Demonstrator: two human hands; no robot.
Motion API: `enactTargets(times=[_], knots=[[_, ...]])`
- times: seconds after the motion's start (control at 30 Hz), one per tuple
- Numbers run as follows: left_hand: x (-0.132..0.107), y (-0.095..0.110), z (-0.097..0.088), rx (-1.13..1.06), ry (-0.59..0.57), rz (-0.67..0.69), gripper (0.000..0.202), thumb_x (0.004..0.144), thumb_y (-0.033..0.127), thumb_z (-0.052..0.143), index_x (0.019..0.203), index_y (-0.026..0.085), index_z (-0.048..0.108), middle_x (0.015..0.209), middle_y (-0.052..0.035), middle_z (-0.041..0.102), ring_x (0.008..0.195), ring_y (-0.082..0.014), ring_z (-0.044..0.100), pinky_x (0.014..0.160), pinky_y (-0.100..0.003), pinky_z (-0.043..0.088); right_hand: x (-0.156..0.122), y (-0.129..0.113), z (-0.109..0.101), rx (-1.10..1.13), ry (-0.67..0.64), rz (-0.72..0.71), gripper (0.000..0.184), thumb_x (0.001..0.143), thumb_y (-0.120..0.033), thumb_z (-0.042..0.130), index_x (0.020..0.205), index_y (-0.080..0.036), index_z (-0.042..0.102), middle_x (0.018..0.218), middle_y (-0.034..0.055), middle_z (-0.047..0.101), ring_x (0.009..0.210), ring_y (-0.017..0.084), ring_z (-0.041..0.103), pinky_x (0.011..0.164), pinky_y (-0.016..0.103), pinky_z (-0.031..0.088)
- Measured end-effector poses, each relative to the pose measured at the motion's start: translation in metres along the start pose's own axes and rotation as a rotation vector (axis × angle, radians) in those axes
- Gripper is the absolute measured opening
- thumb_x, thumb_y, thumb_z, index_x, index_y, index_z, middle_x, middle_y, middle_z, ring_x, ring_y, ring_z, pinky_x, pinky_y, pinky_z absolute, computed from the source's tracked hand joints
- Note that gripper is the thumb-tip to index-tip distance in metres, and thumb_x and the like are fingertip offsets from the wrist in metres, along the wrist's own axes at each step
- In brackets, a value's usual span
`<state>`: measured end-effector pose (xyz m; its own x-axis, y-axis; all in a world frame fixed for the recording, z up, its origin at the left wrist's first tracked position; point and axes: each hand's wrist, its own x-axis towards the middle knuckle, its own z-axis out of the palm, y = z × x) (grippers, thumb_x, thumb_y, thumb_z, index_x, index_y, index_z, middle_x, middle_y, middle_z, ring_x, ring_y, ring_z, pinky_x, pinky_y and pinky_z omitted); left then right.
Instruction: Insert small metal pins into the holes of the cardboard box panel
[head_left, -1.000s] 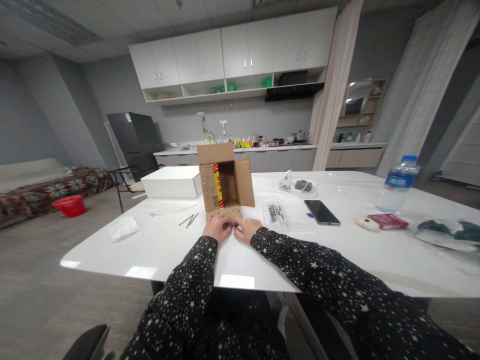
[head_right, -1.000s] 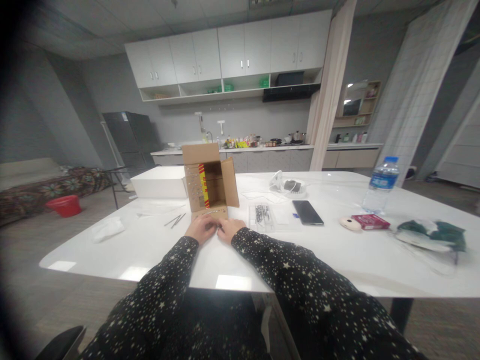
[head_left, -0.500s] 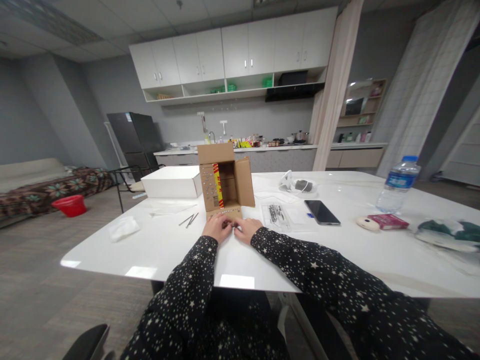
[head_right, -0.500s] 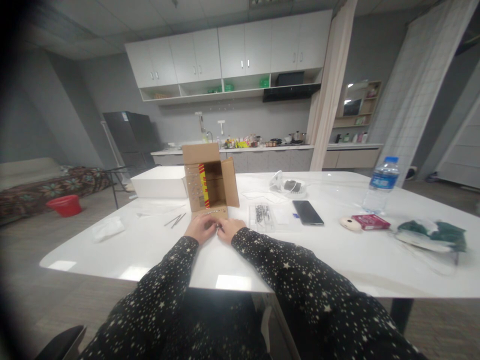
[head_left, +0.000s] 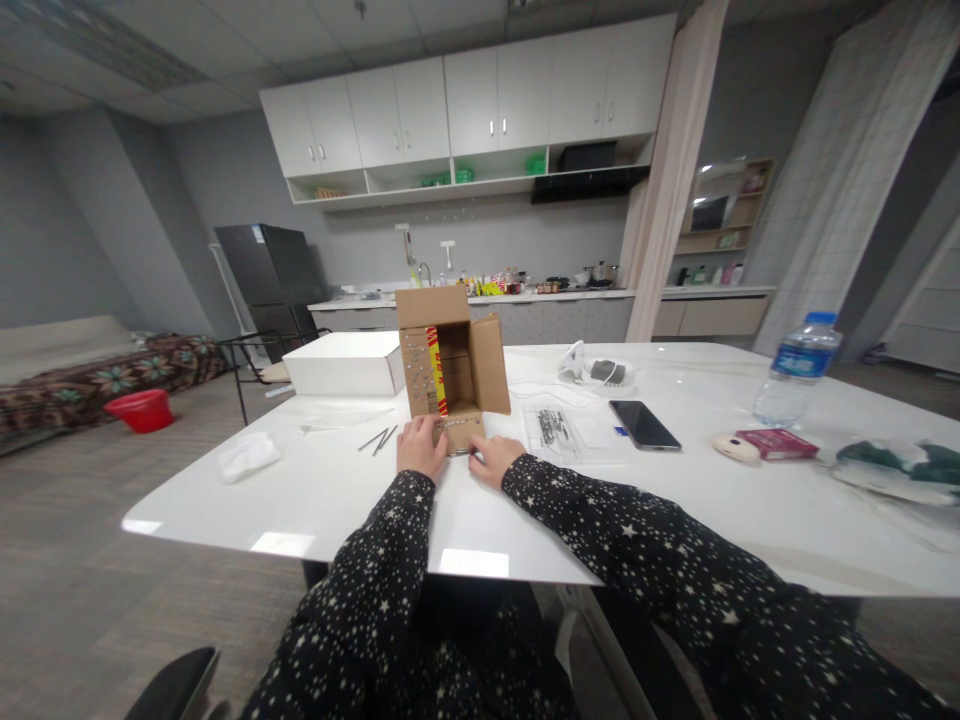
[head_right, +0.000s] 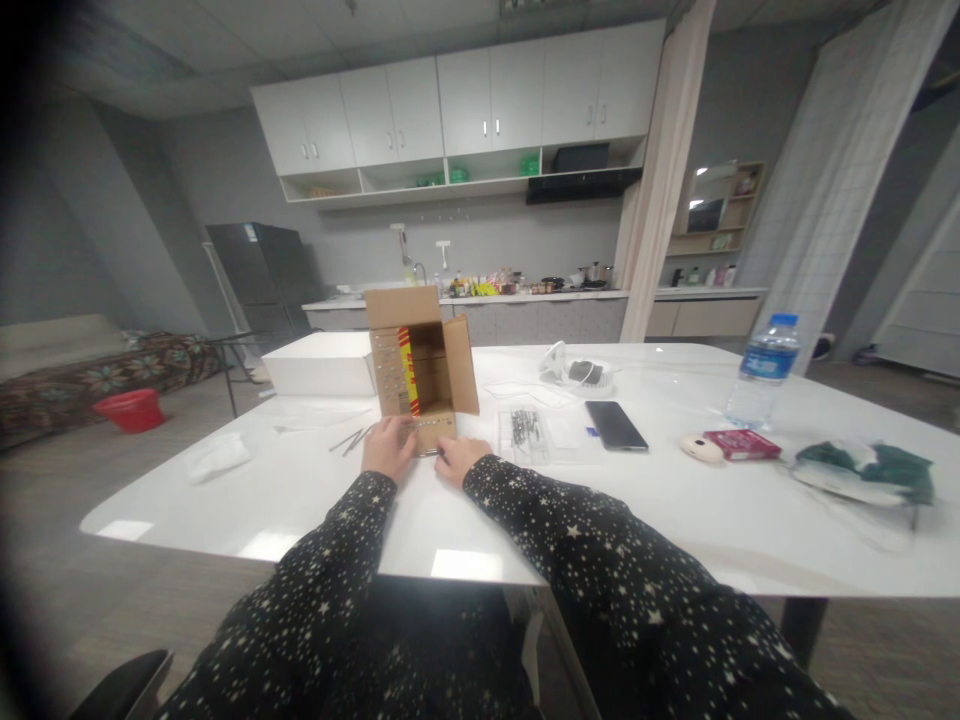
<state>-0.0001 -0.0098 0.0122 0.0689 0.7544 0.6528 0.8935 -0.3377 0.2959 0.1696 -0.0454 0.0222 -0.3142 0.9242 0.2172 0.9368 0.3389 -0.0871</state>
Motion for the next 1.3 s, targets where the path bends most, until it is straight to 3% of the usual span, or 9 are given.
enactTargets(times=[0.33, 1.3], knots=[[0.0003, -0.0012, 0.0018, -0.012, -0.077, 0.003, 0.023, 0.080, 0.025, 0.049, 0.100, 0.021, 0.058, 0.102, -0.0068, 0.061, 0.101, -0.0230, 0.053, 0.087, -0.038, 0.040, -0.0010, -0.0011, -0.0026, -0.011, -0.009, 0.003, 0.030, 0.084, -0.039, 0.037, 0.104, -0.026, 0.055, 0.092, 0.0051, 0.067, 0.079, 0.020, 0.061, 0.063, 0.028, 0.037], [0.0017, -0.0082, 0.0072, -0.080, -0.052, 0.094, 0.023, 0.078, 0.019, 0.047, 0.097, 0.020, 0.061, 0.100, -0.0059, 0.063, 0.098, -0.0215, 0.055, 0.087, -0.037, 0.043, -0.0015, -0.0024, -0.0044, 0.006, -0.021, 0.019, 0.031, 0.085, -0.040, 0.038, 0.107, -0.027, 0.055, 0.094, 0.0050, 0.067, 0.083, 0.021, 0.061, 0.067, 0.029, 0.039]])
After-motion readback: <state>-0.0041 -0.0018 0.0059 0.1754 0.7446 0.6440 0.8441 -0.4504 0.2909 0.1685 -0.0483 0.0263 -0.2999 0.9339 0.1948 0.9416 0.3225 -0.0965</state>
